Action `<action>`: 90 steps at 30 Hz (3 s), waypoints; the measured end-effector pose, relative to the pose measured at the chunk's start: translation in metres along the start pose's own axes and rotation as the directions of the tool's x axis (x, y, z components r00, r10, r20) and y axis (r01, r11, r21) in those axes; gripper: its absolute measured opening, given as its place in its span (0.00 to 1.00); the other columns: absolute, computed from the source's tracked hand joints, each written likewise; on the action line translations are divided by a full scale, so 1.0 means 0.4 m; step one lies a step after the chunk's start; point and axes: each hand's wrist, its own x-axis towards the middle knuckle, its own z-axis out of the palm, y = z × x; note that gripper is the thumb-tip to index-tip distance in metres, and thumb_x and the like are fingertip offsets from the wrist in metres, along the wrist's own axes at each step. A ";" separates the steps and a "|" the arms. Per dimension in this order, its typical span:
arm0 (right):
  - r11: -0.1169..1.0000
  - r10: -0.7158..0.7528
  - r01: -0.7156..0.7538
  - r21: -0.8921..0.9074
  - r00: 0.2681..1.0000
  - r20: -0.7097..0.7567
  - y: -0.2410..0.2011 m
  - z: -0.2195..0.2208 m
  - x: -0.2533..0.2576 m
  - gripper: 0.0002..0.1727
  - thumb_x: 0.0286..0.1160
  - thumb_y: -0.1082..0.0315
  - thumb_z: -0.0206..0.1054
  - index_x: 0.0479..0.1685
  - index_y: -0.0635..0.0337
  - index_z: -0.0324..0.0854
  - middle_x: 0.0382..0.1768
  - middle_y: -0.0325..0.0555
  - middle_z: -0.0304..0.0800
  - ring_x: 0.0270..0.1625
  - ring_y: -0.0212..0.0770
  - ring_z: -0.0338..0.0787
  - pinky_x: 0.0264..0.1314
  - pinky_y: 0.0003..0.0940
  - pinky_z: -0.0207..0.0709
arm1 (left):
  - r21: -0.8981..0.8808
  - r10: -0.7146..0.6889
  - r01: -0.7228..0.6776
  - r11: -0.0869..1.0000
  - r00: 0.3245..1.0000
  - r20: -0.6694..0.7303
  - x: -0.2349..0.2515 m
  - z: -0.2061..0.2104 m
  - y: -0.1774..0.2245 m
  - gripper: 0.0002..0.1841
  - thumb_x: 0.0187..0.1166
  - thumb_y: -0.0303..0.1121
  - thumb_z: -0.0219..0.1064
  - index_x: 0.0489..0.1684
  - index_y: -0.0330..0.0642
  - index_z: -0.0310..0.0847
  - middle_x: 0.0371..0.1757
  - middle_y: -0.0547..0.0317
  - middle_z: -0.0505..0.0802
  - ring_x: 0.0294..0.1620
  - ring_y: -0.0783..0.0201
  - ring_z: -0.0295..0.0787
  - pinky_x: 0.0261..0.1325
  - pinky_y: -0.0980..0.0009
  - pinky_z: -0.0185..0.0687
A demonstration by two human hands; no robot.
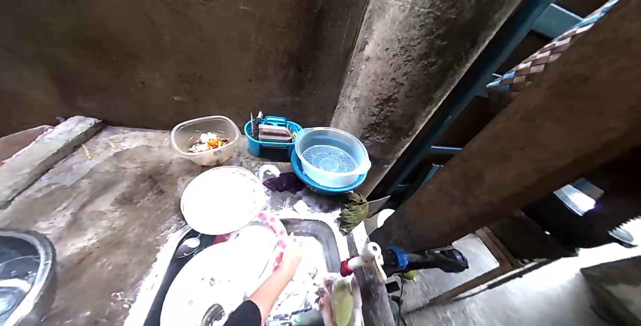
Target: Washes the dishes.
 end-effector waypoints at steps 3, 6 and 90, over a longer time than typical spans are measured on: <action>0.991 0.135 -0.134 -0.031 0.991 0.022 0.012 -0.033 0.047 0.20 0.88 0.62 0.38 0.46 0.56 0.78 0.38 0.44 0.94 0.34 0.36 0.94 0.32 0.27 0.87 | 0.049 -0.133 0.129 0.990 0.988 0.075 -0.006 -0.011 0.044 0.24 0.87 0.16 0.47 0.82 0.21 0.62 0.86 0.29 0.67 0.90 0.36 0.57 0.90 0.47 0.48; 0.973 0.184 -0.176 -0.149 0.982 0.039 -0.017 -0.023 0.084 0.12 0.84 0.76 0.45 0.48 0.60 0.74 0.37 0.45 0.92 0.32 0.34 0.92 0.33 0.26 0.86 | -0.090 -0.016 0.023 0.996 0.997 0.078 -0.024 -0.008 0.048 0.19 0.88 0.23 0.53 0.74 0.22 0.74 0.82 0.29 0.74 0.86 0.34 0.64 0.87 0.44 0.56; -0.217 -0.484 0.826 -0.521 0.372 0.792 -0.153 0.072 0.458 0.15 0.71 0.81 0.62 0.53 0.83 0.83 0.60 0.77 0.86 0.62 0.71 0.89 0.67 0.54 0.82 | -0.316 -0.360 0.208 0.926 0.228 -0.905 -0.565 -0.190 -0.096 0.16 0.80 0.16 0.56 0.59 0.23 0.86 0.54 0.30 0.94 0.49 0.32 0.95 0.51 0.39 0.88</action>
